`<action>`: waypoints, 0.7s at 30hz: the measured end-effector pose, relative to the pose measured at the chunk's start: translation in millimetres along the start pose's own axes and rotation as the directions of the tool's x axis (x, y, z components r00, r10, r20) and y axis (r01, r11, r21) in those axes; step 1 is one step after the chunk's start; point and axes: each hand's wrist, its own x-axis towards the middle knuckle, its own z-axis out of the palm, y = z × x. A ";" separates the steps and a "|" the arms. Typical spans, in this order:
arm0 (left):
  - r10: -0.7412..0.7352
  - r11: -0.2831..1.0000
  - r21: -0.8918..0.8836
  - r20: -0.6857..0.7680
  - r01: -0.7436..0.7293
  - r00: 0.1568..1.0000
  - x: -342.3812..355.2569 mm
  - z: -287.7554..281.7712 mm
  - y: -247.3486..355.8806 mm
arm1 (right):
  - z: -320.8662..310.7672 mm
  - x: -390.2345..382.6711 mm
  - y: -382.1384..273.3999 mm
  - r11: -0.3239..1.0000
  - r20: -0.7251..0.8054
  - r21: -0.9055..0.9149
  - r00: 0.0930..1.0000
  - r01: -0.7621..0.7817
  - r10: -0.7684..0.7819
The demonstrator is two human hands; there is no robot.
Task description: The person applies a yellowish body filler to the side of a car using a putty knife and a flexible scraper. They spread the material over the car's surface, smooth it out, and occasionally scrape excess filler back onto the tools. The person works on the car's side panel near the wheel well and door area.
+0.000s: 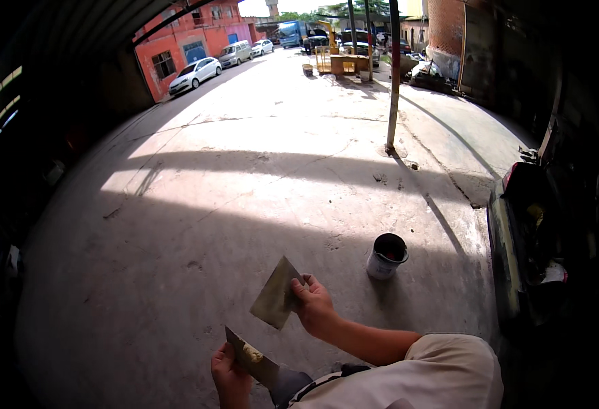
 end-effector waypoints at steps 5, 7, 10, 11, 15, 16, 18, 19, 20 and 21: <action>-0.145 0.976 -0.124 0.238 0.178 0.960 124.6 0.2 20.4 | 58.5 80.0 13.7 0.929 0.176 -0.033 0.917 0.368 -0.357; -0.183 0.968 -0.116 0.292 0.224 0.939 180.3 -3.3 40.9 | 85.9 110.4 20.4 0.890 0.112 -0.047 0.888 0.453 -0.446; -0.224 0.968 -0.035 0.322 0.249 0.920 265.1 -12.1 78.9 | 114.9 165.0 29.1 0.825 0.061 -0.108 0.832 0.554 -0.551; -0.238 0.967 -0.011 0.327 0.255 0.914 290.3 -12.9 91.2 | 114.9 181.8 33.9 0.796 0.075 -0.175 0.814 0.579 -0.576; -0.315 0.947 0.055 0.369 0.318 0.874 376.6 -11.0 120.7 | 108.6 244.9 42.2 0.711 0.011 -0.314 0.751 0.629 -0.660; -0.340 0.937 0.063 0.377 0.343 0.861 397.7 -12.7 123.5 | 117.5 266.5 39.4 0.721 -0.059 -0.253 0.734 0.645 -0.677; -0.418 0.905 0.102 0.399 0.413 0.816 440.0 -11.7 119.9 | 131.6 309.3 26.3 0.713 -0.124 -0.196 0.704 0.674 -0.700; -0.454 0.887 0.121 0.408 0.446 0.792 458.9 -12.8 112.8 | 136.4 329.7 22.3 0.713 -0.118 -0.180 0.705 0.677 -0.699; -0.468 0.880 0.129 0.398 0.457 0.789 478.7 -19.1 102.5 | 140.7 350.3 18.6 0.715 -0.111 -0.165 0.707 0.680 -0.698; -0.471 0.878 0.123 0.398 0.463 0.787 497.4 -18.3 98.7 | 144.1 370.4 16.5 0.717 -0.102 -0.148 0.711 0.681 -0.696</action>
